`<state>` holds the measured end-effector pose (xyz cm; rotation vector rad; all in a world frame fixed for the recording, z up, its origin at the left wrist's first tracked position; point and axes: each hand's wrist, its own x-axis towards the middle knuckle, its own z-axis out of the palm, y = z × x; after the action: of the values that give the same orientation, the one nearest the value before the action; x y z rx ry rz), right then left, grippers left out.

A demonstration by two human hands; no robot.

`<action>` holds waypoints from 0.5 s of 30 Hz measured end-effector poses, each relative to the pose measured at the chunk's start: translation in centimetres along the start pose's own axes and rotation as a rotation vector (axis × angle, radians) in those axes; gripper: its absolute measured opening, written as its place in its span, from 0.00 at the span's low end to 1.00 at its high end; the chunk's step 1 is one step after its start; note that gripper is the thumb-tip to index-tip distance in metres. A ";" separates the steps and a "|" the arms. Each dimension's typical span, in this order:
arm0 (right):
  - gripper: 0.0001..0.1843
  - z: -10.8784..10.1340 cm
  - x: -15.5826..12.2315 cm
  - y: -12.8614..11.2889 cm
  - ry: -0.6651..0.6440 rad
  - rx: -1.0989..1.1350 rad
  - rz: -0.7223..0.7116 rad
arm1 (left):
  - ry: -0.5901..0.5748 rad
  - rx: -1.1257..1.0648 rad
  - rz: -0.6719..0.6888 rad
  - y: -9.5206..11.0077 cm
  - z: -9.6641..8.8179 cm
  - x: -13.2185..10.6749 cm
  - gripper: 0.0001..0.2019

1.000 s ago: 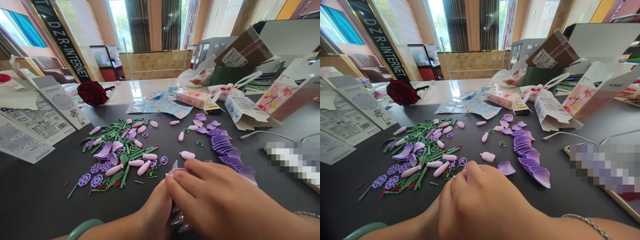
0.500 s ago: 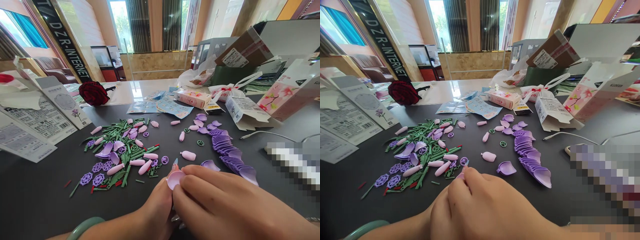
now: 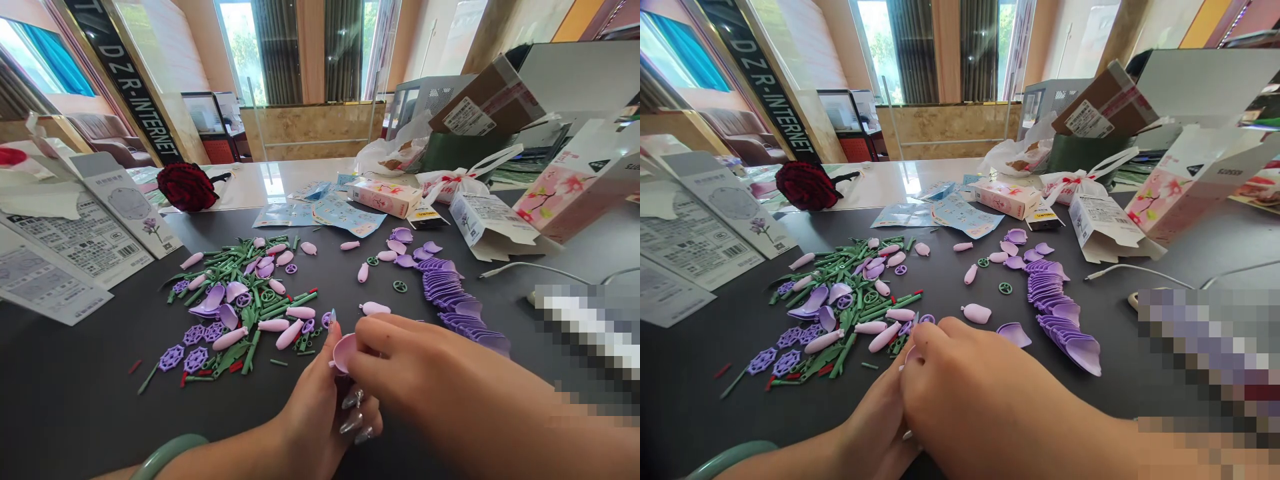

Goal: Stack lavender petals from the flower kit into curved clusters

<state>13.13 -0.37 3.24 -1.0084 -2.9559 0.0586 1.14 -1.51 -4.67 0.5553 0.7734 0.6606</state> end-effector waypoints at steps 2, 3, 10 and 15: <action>0.11 0.2 0.0 0.2 -0.009 0.020 0.001 | 0.033 -0.091 -0.027 0.1 0.1 0.2 0.29; 0.12 0.4 0.0 0.4 -0.006 0.029 0.005 | 0.053 -0.123 -0.042 0.2 0.2 0.3 0.29; 0.12 0.7 0.0 0.6 -0.065 0.049 -0.015 | 0.108 -0.160 -0.092 0.8 0.9 0.3 0.35; 0.08 1.1 -0.2 1.0 -0.025 0.112 -0.003 | 0.045 -0.168 -0.041 0.7 0.4 0.2 0.31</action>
<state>13.90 0.24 2.07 -0.9954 -2.9382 0.2364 1.32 -0.98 -4.05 0.3717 0.7615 0.6951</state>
